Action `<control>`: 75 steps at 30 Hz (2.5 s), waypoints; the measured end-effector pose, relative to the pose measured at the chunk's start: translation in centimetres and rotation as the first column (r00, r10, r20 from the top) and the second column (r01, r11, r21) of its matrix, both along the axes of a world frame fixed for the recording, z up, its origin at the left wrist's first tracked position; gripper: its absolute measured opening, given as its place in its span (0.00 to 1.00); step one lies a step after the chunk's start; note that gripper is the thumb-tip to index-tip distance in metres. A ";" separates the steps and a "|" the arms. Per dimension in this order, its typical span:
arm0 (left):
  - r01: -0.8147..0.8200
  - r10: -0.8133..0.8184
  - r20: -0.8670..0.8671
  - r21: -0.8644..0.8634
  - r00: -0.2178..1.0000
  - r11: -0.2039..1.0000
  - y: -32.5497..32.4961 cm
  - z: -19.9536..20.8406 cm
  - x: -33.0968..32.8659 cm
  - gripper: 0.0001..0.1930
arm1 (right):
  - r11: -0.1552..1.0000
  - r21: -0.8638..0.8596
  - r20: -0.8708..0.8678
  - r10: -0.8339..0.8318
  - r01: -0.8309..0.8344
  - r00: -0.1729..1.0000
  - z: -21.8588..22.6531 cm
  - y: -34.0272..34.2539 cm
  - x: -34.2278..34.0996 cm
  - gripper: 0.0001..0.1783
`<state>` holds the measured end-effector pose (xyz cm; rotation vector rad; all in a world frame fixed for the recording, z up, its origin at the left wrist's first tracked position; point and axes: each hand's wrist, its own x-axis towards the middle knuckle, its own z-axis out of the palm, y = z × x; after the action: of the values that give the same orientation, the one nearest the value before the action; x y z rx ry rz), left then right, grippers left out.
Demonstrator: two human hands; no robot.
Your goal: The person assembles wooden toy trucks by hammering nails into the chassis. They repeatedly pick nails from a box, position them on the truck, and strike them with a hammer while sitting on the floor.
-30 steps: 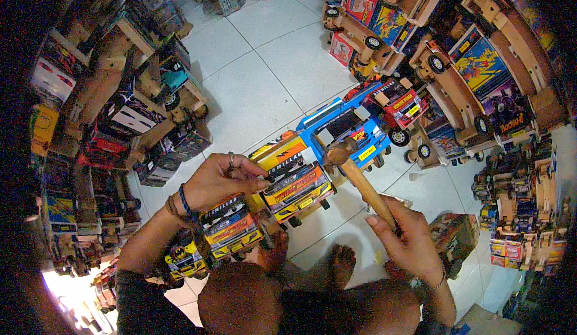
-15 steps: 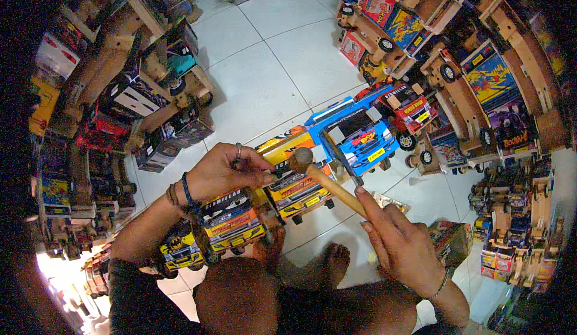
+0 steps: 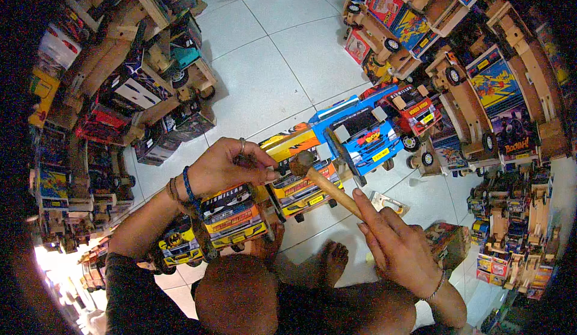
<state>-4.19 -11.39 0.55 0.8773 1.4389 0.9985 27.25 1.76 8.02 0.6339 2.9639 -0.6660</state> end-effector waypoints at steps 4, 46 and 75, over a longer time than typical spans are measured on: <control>0.009 -0.009 -0.004 -0.017 1.000 1.000 0.0 0.1 0.0 0.14 | 1.000 0.017 0.045 0.015 -0.016 0.999 0.0 -0.1 0.0 0.36; 0.052 -0.053 0.011 0.065 0.999 0.997 0.3 0.1 0.4 0.15 | 0.999 -0.045 -0.223 -0.035 0.026 0.974 -5.3 -0.1 -0.2 0.38; 0.177 -0.135 -0.337 0.096 0.932 0.979 -0.4 1.7 1.1 0.16 | 0.915 -0.337 -0.246 -0.312 0.221 0.918 -6.7 0.1 -3.2 0.29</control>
<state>-3.11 -11.76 2.28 1.2793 1.5659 0.8553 24.07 1.89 1.28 1.0035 2.9534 -1.3189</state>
